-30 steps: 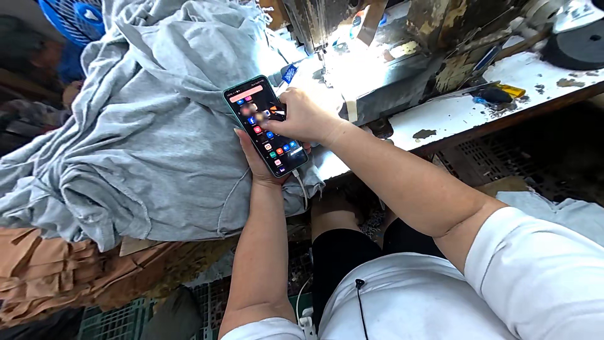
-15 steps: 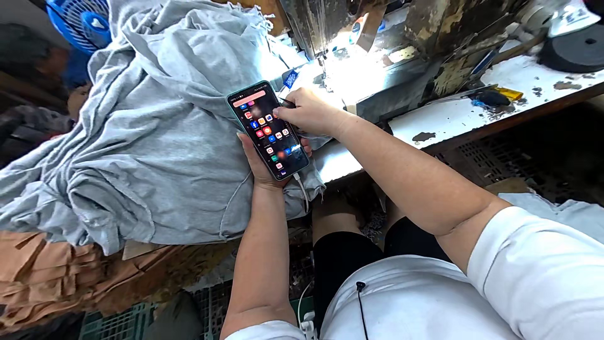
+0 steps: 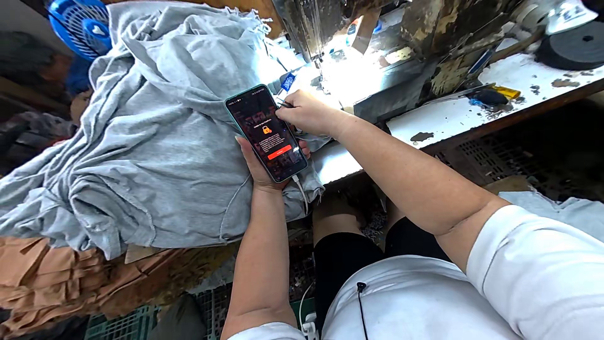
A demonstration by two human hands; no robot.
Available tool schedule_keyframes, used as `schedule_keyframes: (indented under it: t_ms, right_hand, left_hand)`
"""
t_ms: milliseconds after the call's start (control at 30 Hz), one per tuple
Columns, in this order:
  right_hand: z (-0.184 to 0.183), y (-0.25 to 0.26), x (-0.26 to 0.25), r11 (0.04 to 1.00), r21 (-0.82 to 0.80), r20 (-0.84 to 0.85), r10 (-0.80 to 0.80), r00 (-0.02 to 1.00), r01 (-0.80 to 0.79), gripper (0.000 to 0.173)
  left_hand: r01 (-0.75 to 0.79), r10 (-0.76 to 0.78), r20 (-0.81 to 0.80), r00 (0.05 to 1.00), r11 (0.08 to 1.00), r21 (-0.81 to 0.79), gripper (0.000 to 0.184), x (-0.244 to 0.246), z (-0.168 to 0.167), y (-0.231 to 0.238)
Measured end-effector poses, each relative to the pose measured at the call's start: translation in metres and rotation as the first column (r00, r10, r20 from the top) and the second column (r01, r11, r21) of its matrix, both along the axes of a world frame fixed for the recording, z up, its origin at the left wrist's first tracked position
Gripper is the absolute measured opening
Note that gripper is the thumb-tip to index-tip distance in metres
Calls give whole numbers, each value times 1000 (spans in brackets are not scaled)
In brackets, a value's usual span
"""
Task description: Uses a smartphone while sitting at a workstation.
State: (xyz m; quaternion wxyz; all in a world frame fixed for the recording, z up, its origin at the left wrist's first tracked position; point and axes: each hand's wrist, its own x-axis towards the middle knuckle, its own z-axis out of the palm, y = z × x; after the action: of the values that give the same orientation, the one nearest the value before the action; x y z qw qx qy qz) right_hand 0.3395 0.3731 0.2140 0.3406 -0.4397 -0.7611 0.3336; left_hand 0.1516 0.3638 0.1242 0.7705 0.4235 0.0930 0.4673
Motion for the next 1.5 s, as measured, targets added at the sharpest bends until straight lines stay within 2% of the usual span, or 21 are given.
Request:
schedule_keyframes:
  t_ms: [267, 433, 500, 600, 700, 1067, 1367, 1500]
  right_hand:
    - [0, -2, -1, 1000, 15, 25, -7, 1000, 7, 27]
    - [-1, -2, 1, 998, 8, 51, 54, 997, -54, 25]
    - [-4, -1, 2, 994, 56, 118, 90, 989, -97, 40]
    - [-6, -5, -4, 984, 138, 314, 60, 947, -108, 69]
    - [-1, -11, -8, 985, 144, 397, 28, 918, -93, 69]
    - [-5, -9, -5, 981, 163, 356, 39, 934, -104, 69]
    - [-5, -7, -5, 980, 162, 391, 41, 919, -112, 68]
    - [-6, -7, -2, 978, 169, 374, 48, 926, -119, 69]
  left_hand:
    - [-20, 20, -17, 1000, 1000, 1, 90, 0, 1, -1]
    - [-32, 32, -14, 999, 999, 14, 89, 0, 1, -1]
    - [-100, 101, -25, 995, 993, 57, 82, 0, 1, -2]
    - [-234, 236, 1, 972, 962, 143, 69, 0, 0, -3]
    - [-234, 233, 24, 972, 959, 158, 66, 1, 1, -3]
    - [-236, 238, 14, 971, 957, 169, 67, -1, -1, -1]
    - [-225, 222, 39, 974, 959, 171, 65, -1, -3, -1]
    - [-253, 255, 9, 967, 956, 148, 69, -2, -4, 0]
